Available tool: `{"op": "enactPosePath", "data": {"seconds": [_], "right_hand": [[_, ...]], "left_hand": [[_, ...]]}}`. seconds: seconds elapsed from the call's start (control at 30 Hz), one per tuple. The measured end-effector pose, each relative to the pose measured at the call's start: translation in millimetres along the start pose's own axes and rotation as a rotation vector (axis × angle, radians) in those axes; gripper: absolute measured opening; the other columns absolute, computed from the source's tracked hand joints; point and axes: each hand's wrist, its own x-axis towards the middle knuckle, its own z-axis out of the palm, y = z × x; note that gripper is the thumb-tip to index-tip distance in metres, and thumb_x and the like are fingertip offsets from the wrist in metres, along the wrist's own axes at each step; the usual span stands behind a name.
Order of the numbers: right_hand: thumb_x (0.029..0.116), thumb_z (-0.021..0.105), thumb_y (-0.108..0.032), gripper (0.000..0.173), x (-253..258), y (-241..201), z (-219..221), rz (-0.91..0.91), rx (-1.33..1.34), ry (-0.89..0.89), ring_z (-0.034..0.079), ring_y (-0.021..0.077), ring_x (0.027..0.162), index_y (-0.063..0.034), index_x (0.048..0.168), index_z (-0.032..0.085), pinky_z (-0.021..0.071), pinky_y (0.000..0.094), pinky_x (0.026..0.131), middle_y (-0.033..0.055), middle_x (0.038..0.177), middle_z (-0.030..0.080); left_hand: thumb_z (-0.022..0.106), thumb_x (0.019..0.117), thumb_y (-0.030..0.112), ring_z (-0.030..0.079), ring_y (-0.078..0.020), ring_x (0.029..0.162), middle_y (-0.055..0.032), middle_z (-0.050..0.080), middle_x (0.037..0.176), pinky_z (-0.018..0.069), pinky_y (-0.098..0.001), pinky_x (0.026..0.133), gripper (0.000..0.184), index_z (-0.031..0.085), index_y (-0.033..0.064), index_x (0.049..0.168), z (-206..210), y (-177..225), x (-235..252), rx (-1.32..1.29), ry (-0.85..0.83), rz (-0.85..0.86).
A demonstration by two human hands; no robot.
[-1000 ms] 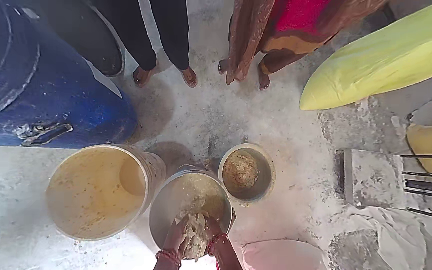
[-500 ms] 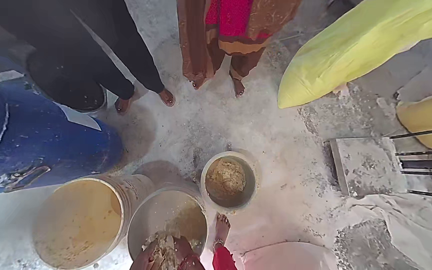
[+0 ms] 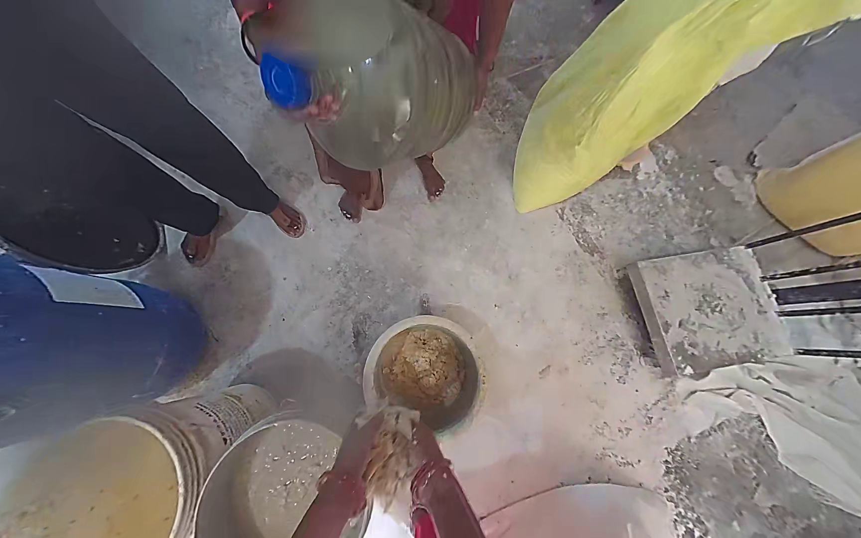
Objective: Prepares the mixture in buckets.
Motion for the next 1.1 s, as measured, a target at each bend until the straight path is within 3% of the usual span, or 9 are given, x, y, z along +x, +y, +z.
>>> {"op": "enactPosePath", "data": {"seconds": [0.17,0.27,0.4,0.53,0.7,0.87,0.97,1.03,1.1], "right_hand": [[0.1125,0.036,-0.017,0.042,124,41,-40,0.111,0.312,0.179,0.047,0.0349,0.138,0.0061,0.147,0.044,0.0385,0.0498,0.114,0.0268,0.15,0.047],[0.1114,0.036,-0.011,0.042,166,64,-59,0.128,0.181,0.185,0.044,0.0357,0.142,0.0081,0.148,0.042,0.0368,0.0482,0.117,0.0282,0.153,0.044],[0.1133,0.035,-0.026,0.045,189,76,-57,0.162,0.792,0.336,0.052,0.0387,0.132,-0.0041,0.153,0.04,0.0488,0.0537,0.101,0.0251,0.153,0.043],[0.1111,0.039,-0.011,0.037,145,70,-34,0.081,0.91,0.45,0.062,0.0302,0.118,0.0044,0.143,0.048,0.0538,0.0411,0.097,0.0254,0.14,0.055],[0.11,0.043,-0.009,0.035,107,80,-15,0.026,0.516,0.513,0.06,0.0187,0.126,0.0053,0.139,0.055,0.0448,0.029,0.109,0.0184,0.139,0.061],[0.1034,0.05,0.001,0.03,39,58,27,-0.238,0.286,0.596,0.063,0.0192,0.114,0.0121,0.131,0.056,0.0495,0.0302,0.102,0.0226,0.125,0.064],[0.0979,0.048,0.0,0.027,10,59,86,-0.501,0.256,0.475,0.068,0.0116,0.094,0.011,0.116,0.064,0.0564,0.0293,0.088,0.0138,0.103,0.07],[0.0984,0.05,0.0,0.025,21,70,131,-0.599,0.092,0.272,0.07,0.0162,0.092,0.0087,0.111,0.07,0.058,0.0324,0.087,0.015,0.1,0.073],[0.0956,0.057,0.0,0.03,36,51,170,-0.608,-0.29,0.042,0.065,0.0296,0.118,0.0073,0.123,0.068,0.0503,0.0398,0.106,0.0235,0.124,0.068]], "left_hand": [[0.058,0.1043,0.033,0.039,-0.038,0.145,-0.0235,0.039,0.157,0.0349,-0.0577,0.115,0.062,0.037,0.0038,0.155,75,-25,143,0.04,-0.088,0.094],[0.052,0.1069,0.035,0.046,-0.0342,0.138,-0.0212,0.047,0.151,0.0408,-0.0539,0.11,0.053,0.046,0.0031,0.149,98,-48,188,-0.129,-0.059,0.121],[0.046,0.1096,0.027,0.052,-0.0288,0.127,-0.0191,0.048,0.149,0.0466,-0.046,0.101,0.047,0.042,0.0045,0.15,101,-42,167,-0.476,-0.061,0.068],[0.03,0.1126,0.026,0.062,-0.0251,0.116,-0.0181,0.054,0.144,0.0521,-0.0372,0.092,0.044,0.041,0.0037,0.149,96,-31,130,-0.844,-0.071,0.055],[0.047,0.1043,0.003,0.055,-0.0306,0.128,-0.0286,0.056,0.138,0.0435,-0.0402,0.11,0.035,0.053,-0.0133,0.135,92,-48,90,-0.312,-0.188,0.456],[0.043,0.1059,0.004,0.071,-0.0166,0.095,-0.0139,0.069,0.112,0.0587,-0.0328,0.088,0.029,0.055,-0.0084,0.13,27,-56,27,-0.621,-0.36,0.361],[0.046,0.1012,0.002,0.072,-0.0147,0.087,-0.0127,0.072,0.101,0.0612,-0.0321,0.083,0.027,0.062,-0.0103,0.119,-42,-85,15,-0.434,-0.064,0.542],[0.048,0.1011,0.003,0.069,-0.0223,0.105,-0.0186,0.071,0.112,0.0538,-0.0377,0.098,0.027,0.066,-0.0097,0.117,-95,-113,37,-0.186,0.238,0.595],[0.047,0.1033,0.003,0.055,-0.0366,0.132,-0.026,0.06,0.137,0.0391,-0.0487,0.116,0.033,0.061,-0.008,0.131,-149,-129,70,0.079,0.335,0.563]]}}
